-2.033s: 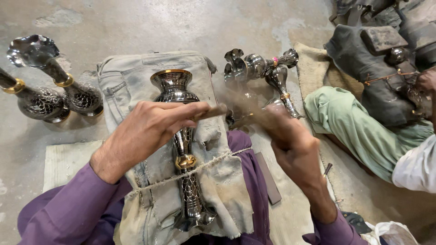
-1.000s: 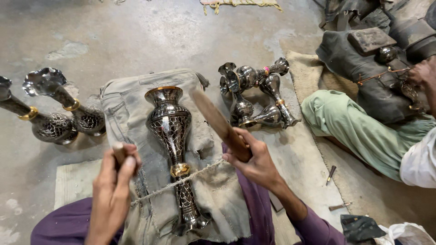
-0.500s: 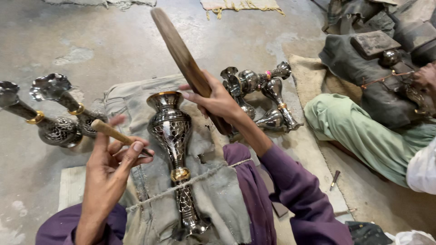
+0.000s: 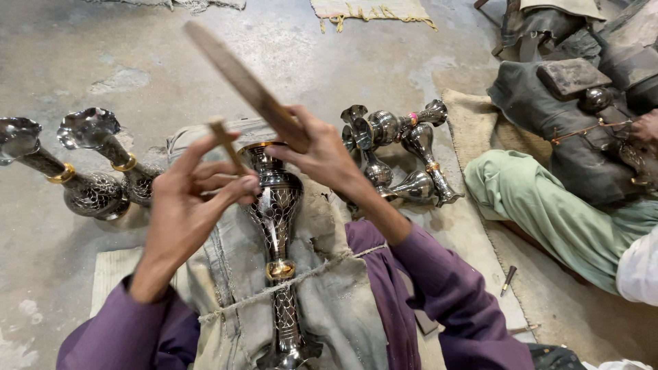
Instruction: The person sits on the floor and decorates a silver vase with an engraved pattern, holding a small punch against the vase surface with one hand and striking it with a wooden mallet held in the other hand, repositioning the punch repeatedly around the vase body and neck.
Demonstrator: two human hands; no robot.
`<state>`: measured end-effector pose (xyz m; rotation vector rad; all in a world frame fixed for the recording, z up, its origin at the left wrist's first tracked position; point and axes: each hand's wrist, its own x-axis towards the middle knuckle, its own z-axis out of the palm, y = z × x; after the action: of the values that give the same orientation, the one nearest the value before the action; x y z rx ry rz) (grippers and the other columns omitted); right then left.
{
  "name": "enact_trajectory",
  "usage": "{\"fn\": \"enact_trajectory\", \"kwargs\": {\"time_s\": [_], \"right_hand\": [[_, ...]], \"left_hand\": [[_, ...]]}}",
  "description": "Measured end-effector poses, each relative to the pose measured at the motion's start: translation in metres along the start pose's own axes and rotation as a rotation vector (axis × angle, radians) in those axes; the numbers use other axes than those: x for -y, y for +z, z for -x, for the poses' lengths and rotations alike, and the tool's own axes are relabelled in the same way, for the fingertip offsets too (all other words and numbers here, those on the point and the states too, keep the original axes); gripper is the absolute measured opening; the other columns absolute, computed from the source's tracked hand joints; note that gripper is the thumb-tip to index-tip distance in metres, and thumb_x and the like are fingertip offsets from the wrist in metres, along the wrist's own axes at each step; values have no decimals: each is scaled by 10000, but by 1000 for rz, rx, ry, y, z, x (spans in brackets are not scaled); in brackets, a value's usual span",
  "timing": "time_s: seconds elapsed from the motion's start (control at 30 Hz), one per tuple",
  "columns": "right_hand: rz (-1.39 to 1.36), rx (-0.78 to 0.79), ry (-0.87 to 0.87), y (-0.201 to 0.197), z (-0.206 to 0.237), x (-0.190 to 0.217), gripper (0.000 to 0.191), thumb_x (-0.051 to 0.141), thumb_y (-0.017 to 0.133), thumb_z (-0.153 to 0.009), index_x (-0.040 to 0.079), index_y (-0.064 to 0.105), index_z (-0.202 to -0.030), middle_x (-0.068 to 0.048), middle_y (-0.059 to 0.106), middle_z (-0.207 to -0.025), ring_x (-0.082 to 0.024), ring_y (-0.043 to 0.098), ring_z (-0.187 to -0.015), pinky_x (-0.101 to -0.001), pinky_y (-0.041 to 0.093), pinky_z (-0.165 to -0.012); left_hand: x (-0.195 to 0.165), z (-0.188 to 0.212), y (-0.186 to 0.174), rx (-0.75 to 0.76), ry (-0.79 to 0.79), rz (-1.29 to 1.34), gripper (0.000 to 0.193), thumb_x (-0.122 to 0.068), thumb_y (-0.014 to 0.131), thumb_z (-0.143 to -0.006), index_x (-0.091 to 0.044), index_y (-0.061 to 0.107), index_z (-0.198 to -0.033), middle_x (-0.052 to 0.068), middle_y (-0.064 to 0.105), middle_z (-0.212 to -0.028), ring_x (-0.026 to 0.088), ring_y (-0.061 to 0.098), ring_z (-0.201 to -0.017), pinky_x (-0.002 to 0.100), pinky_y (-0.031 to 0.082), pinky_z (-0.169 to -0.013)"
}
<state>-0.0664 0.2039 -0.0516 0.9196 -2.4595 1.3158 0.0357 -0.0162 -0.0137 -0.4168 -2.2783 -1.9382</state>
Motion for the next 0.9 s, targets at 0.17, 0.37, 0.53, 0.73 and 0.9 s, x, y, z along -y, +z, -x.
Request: {"fn": "enact_trajectory", "kwargs": {"time_s": [0.17, 0.37, 0.53, 0.73, 0.9], "right_hand": [[-53, 6, 302, -52, 30, 22, 612, 271, 825, -871, 77, 547, -1381, -66, 711, -876, -168, 682, -701, -321, 566, -571], [181, -55, 150, -104, 60, 42, 685, 235, 857, -869, 37, 507, -1424, -93, 711, -886, -162, 707, -761, -312, 573, -657], [513, -140, -219, -124, 81, 42, 750, 167, 815, -877, 85, 450, -1526, -181, 685, -1161, -243, 725, -909, -472, 568, -935], [573, -111, -74, -143, 93, 39, 722, 70, 737, -965, 227, 418, -1593, -149, 706, -1253, -233, 743, -930, -394, 656, -875], [679, -139, -123, -147, 92, 50, 762, 197, 836, -931, 263, 427, -1571, -136, 726, -1271, -249, 760, -948, -381, 656, -833]], "left_hand": [[-1, -25, 12, 96, 169, -215, 593, -150, 794, -871, -130, 574, -1421, 95, 810, -974, 156, 801, -845, 320, 660, -736], [-10, -43, 16, 235, 188, -304, 508, -139, 791, -850, -138, 654, -1340, 86, 814, -934, 150, 806, -808, 308, 667, -688], [-15, -46, 16, 306, 214, -420, 507, -143, 755, -853, -144, 645, -1348, 75, 809, -936, 161, 801, -792, 327, 665, -677], [-20, -43, 16, 327, 265, -412, 494, -140, 709, -894, -124, 611, -1378, 79, 811, -946, 171, 804, -839, 340, 665, -710], [-19, -39, 19, 297, 253, -450, 495, -141, 708, -895, -137, 610, -1380, 74, 813, -945, 170, 805, -838, 345, 660, -724]]}}
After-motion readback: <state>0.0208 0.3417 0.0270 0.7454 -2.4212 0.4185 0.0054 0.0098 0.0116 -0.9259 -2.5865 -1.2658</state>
